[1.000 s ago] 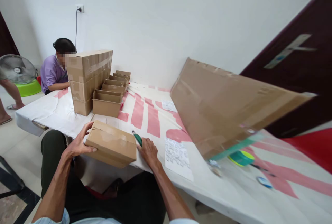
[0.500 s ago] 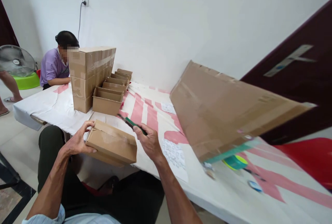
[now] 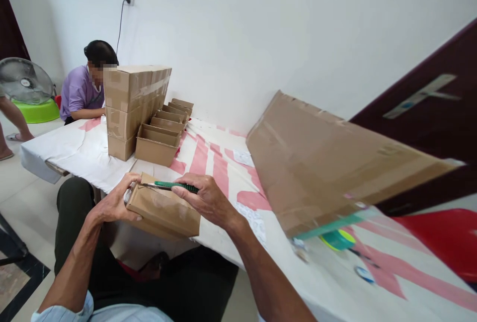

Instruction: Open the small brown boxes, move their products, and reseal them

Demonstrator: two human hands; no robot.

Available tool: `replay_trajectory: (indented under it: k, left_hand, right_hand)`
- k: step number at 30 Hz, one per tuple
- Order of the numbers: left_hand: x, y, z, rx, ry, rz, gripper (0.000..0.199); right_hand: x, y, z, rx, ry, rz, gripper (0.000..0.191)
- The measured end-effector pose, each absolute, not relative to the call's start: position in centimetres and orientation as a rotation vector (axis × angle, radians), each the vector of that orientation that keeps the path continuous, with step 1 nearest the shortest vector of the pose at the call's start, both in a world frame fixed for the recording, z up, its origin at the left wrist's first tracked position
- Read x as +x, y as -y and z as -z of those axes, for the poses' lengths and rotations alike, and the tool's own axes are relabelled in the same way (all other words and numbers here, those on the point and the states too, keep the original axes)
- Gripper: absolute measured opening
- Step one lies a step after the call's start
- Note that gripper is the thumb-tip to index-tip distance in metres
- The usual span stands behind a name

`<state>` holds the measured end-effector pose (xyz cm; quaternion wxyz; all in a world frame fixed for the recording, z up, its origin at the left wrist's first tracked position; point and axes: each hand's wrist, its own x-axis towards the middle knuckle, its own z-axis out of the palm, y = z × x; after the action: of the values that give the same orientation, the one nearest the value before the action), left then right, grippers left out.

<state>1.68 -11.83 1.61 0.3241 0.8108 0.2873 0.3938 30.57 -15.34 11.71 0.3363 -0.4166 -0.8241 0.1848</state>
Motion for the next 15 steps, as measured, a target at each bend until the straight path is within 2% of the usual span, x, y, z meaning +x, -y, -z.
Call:
replay_trajectory:
  k: [9, 15]
  left_hand:
    - [1.9, 12.1, -2.0, 2.14, -0.782, -1.014, 0.089]
    - [1.9, 12.0, -1.8, 2.121, -0.773, -1.036, 0.091]
  right_hand:
    - [29.9, 14.9, -12.5, -1.079, 2.271, -0.389, 0.025]
    - [30.2, 13.9, -12.6, -1.092, 2.375, -0.206, 0.024]
